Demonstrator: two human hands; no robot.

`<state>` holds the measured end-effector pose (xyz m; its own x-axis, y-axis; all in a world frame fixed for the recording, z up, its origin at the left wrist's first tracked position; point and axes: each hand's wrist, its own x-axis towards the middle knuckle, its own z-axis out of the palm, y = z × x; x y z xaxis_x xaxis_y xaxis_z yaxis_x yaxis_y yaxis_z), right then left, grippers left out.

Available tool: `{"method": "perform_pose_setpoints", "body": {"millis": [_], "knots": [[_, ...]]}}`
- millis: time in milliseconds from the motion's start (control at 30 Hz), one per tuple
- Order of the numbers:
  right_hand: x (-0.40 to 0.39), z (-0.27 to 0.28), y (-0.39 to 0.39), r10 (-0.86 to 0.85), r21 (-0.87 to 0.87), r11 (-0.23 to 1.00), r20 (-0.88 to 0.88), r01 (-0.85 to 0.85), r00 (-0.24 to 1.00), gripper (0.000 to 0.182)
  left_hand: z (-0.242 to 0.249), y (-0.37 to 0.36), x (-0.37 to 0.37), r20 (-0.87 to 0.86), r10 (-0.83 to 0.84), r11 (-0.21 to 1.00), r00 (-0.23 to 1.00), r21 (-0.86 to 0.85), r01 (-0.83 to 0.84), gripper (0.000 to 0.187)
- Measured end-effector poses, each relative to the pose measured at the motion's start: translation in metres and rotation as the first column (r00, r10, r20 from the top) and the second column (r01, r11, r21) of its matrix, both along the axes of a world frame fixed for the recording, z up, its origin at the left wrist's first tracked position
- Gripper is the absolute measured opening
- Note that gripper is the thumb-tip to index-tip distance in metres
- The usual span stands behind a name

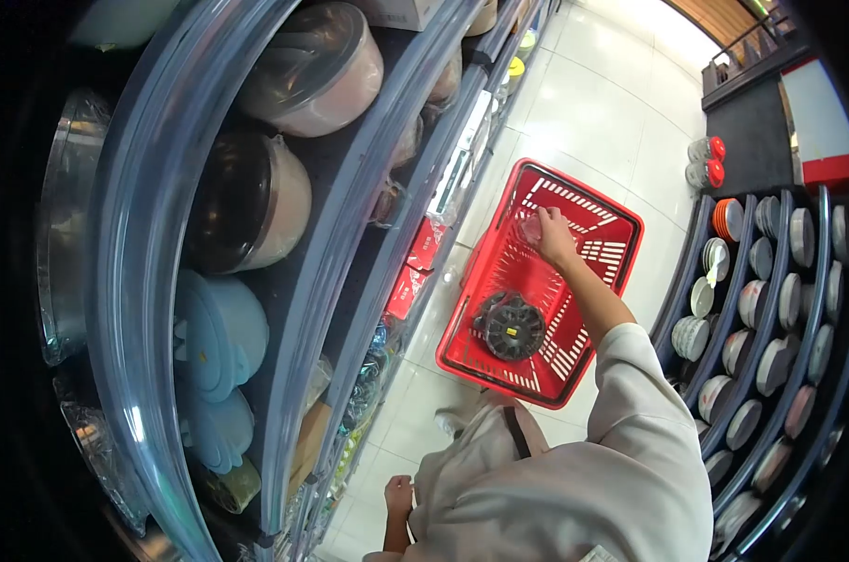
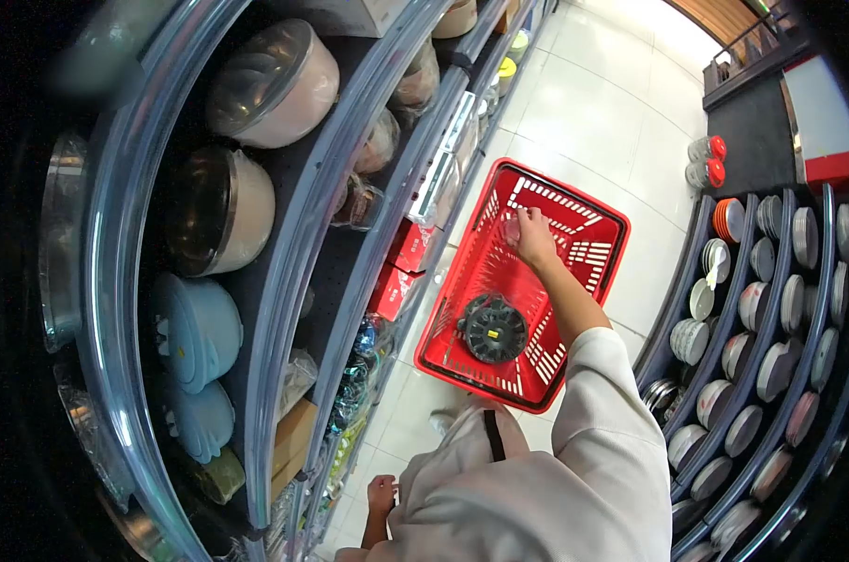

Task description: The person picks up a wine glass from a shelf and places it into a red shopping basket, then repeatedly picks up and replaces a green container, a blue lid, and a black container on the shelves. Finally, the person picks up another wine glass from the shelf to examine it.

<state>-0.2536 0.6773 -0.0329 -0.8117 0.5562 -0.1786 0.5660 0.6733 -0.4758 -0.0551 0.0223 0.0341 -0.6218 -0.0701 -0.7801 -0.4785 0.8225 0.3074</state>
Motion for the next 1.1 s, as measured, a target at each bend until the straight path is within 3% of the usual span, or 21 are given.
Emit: {"method": "perform_pose_setpoints", "body": {"millis": [67, 133, 200, 233, 267, 333, 367, 433, 467, 500, 533, 567, 633, 667, 700, 800, 833, 867, 900, 1000, 1100], "knots": [[-0.006, -0.003, 0.004, 0.015, -0.005, 1.0, 0.011, -0.014, 1.0, 0.064, 0.025, 0.021, 0.004, 0.058, 0.322, 0.946, 0.945, 0.008, -0.323, 0.025], [-0.011, -0.004, 0.006, 0.034, -0.007, 0.999, 0.019, -0.034, 0.999, 0.064, 0.012, 0.023, 0.01, 0.063, 0.327, 0.944, 0.943, 0.011, -0.329, 0.024], [-0.016, -0.001, 0.004, -0.044, 0.021, 0.999, 0.11, 0.042, 0.993, 0.07, -0.012, 0.021, 0.018, 0.02, 0.133, 0.986, 0.991, 0.097, -0.135, 0.025], [-0.012, -0.013, 0.008, -0.026, 0.069, 0.997, 0.069, 0.022, 0.997, 0.071, -0.013, 0.031, 0.014, 0.154, 0.226, 0.968, 0.962, 0.074, -0.239, 0.026], [-0.008, -0.029, 0.011, 0.007, 0.112, 0.994, 0.02, -0.009, 1.0, 0.072, -0.006, 0.048, 0.005, 0.124, 0.27, 0.957, 0.955, 0.073, -0.28, 0.026], [-0.005, -0.031, 0.012, 0.071, 0.159, 0.984, 0.059, -0.079, 0.996, 0.076, 0.01, 0.085, -0.021, -0.003, 0.139, 0.976, 0.99, 0.17, -0.136, 0.025], [-0.011, -0.012, 0.005, 0.111, 0.121, 0.986, 0.047, -0.116, 0.993, 0.072, 0.013, 0.099, -0.029, -0.078, 0.154, 0.964, 0.985, 0.229, -0.133, 0.024], [-0.006, 0.007, -0.022, -0.191, -0.454, 0.891, -0.415, -0.02, 0.89, 0.066, 0.033, 0.122, -0.055, -0.182, 0.15, 0.947, 0.972, 0.309, -0.088, 0.022], [0.002, 0.024, -0.038, 0.143, 0.238, 0.97, -0.362, -0.057, 0.921, 0.062, 0.049, 0.134, -0.068, -0.208, 0.125, 0.939, 0.97, 0.341, -0.048, 0.021], [0.004, 0.038, -0.052, 0.19, 0.362, 0.93, -0.339, -0.059, 0.922, 0.06, 0.053, 0.14, -0.076, -0.254, 0.126, 0.922, 0.959, 0.386, -0.019, 0.021], [0.007, 0.066, -0.071, 0.182, 0.217, 0.972, -0.429, -0.095, 0.885, 0.061, 0.056, 0.146, -0.083, -0.299, 0.115, 0.903, 0.947, 0.429, 0.026, 0.021], [0.015, 0.066, -0.091, 0.144, 0.195, 0.979, -0.504, -0.05, 0.851, 0.06, 0.057, 0.149, -0.087, -0.333, 0.179, 0.907, 0.926, 0.421, -0.024, 0.021], [0.041, 0.051, -0.134, 0.113, 0.203, 0.979, -0.462, -0.019, 0.88, 0.059, 0.058, 0.157, -0.095, -0.413, 0.064, 0.878, 0.909, 0.455, 0.145, 0.019], [0.05, 0.064, -0.162, 0.096, 0.082, 0.994, -0.428, -0.067, 0.899, 0.058, 0.062, 0.16, -0.101, -0.436, 0.104, 0.882, 0.894, 0.456, 0.12, 0.019], [0.056, 0.082, -0.186, 0.217, 0.074, 0.975, -0.508, -0.208, 0.834, 0.055, 0.071, 0.162, -0.106, -0.449, 0.08, 0.866, 0.89, 0.474, 0.162, 0.019], [0.081, 0.119, -0.251, 0.452, 0.047, 0.864, -0.51, -0.501, 0.732, 0.046, 0.101, 0.167, -0.107, -0.493, 0.107, 0.849, 0.864, 0.497, 0.179, 0.019], [0.088, 0.123, -0.267, 0.423, -0.15, 0.77, -0.608, -0.621, 0.672, 0.043, 0.108, 0.165, -0.108, -0.526, 0.1, 0.837, 0.845, 0.504, 0.215, 0.019], [0.091, 0.124, -0.279, 0.513, -0.146, 0.662, -0.628, -0.735, 0.586, 0.036, 0.112, 0.161, -0.107, -0.557, 0.09, 0.824, 0.826, 0.507, 0.252, 0.019], [0.1, 0.119, -0.294, 0.488, -0.262, 0.574, -0.651, -0.776, 0.581, 0.028, 0.105, 0.158, -0.103, -0.624, 0.104, 0.838, 0.775, 0.474, 0.269, 0.018], [0.11, 0.143, -0.33, 0.71, -0.262, 0.396, -0.521, -0.88, 0.474, 0.024, 0.121, 0.137, -0.097, -0.666, 0.209, 0.842, 0.716, 0.495, 0.215, 0.017], [0.132, 0.109, -0.356, 0.767, -0.392, 0.357, -0.395, -0.848, 0.506, 0.023, 0.136, 0.1, -0.09, -0.698, 0.325, 0.837, 0.638, 0.526, 0.15, 0.013]]}}
